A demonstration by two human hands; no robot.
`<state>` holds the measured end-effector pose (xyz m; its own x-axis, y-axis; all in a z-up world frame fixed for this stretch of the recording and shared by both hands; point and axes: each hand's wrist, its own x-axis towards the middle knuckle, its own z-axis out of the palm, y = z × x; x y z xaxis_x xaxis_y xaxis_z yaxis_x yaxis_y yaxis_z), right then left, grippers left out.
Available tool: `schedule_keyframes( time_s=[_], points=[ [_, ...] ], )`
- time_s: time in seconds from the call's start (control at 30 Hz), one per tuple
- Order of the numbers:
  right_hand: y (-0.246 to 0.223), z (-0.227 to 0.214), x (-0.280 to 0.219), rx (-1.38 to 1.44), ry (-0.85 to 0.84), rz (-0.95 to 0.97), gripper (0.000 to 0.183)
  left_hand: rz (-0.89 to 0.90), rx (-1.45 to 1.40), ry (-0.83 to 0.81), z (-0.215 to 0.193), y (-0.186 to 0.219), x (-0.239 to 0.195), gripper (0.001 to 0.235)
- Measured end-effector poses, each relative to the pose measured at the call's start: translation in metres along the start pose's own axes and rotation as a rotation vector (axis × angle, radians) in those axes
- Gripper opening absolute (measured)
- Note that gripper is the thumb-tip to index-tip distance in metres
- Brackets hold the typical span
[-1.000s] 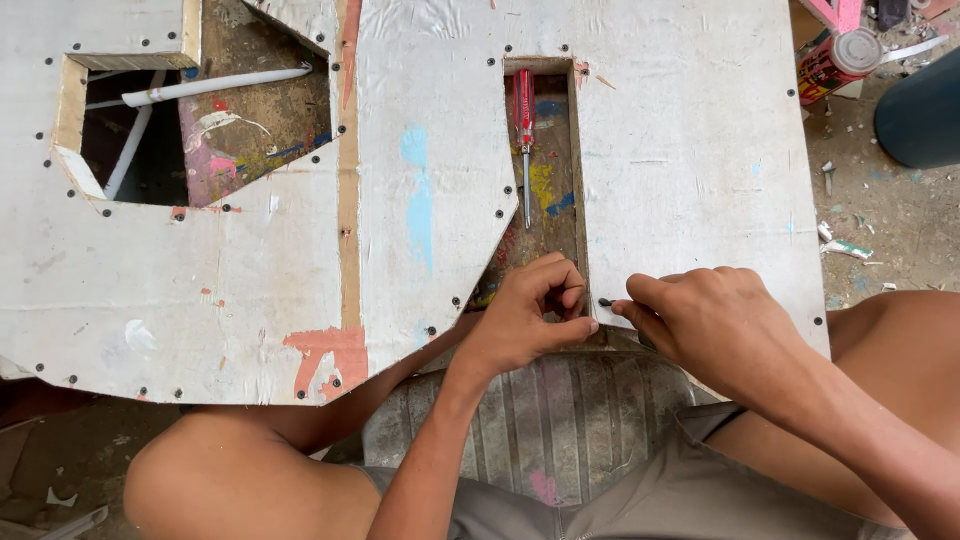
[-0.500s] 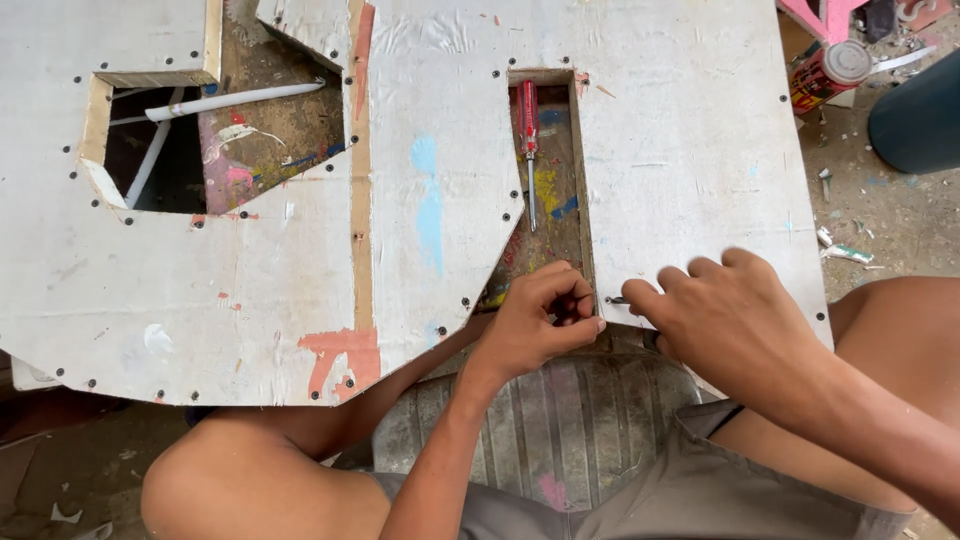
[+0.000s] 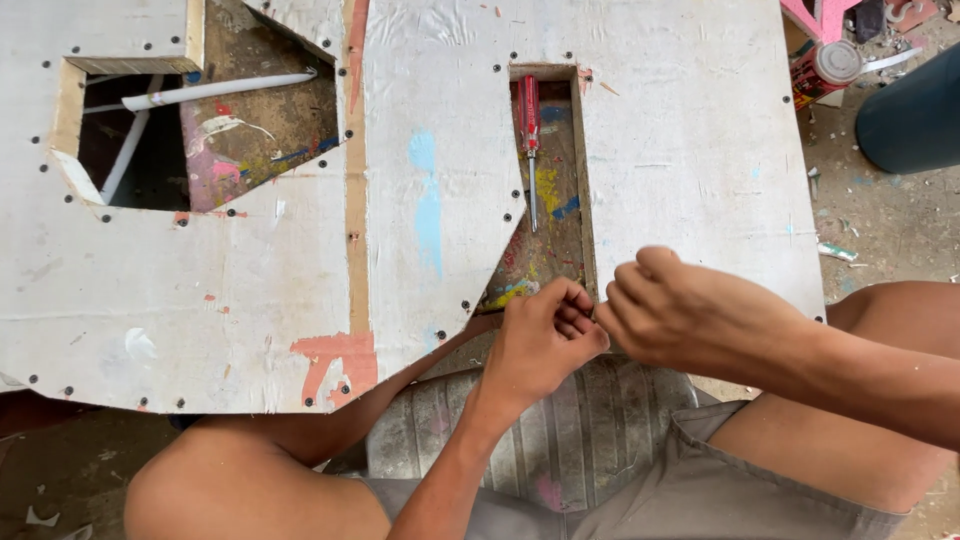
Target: Removing screws from a large wooden letter using a manual screwdriver
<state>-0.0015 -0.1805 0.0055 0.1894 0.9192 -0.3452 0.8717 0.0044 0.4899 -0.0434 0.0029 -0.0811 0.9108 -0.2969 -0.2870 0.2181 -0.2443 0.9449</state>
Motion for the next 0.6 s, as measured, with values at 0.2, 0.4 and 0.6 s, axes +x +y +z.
schedule_keyframes(
  time_s=[0.2, 0.4, 0.6],
  points=[
    [-0.012, -0.001, 0.012, 0.044, -0.133, -0.102, 0.022, 0.069, -0.262, -0.006, 0.004, -0.028, 0.01, 0.029],
    [-0.012, 0.008, 0.012, 0.015, -0.136, -0.12, 0.024, 0.092, -0.275, -0.006, 0.005, -0.031, 0.011, 0.029],
    [-0.009, 0.005, 0.016, 0.323, -0.314, 0.116, 0.023, 0.091, -0.228, -0.06, 0.0, -0.023, 0.011, 0.025]
  ],
)
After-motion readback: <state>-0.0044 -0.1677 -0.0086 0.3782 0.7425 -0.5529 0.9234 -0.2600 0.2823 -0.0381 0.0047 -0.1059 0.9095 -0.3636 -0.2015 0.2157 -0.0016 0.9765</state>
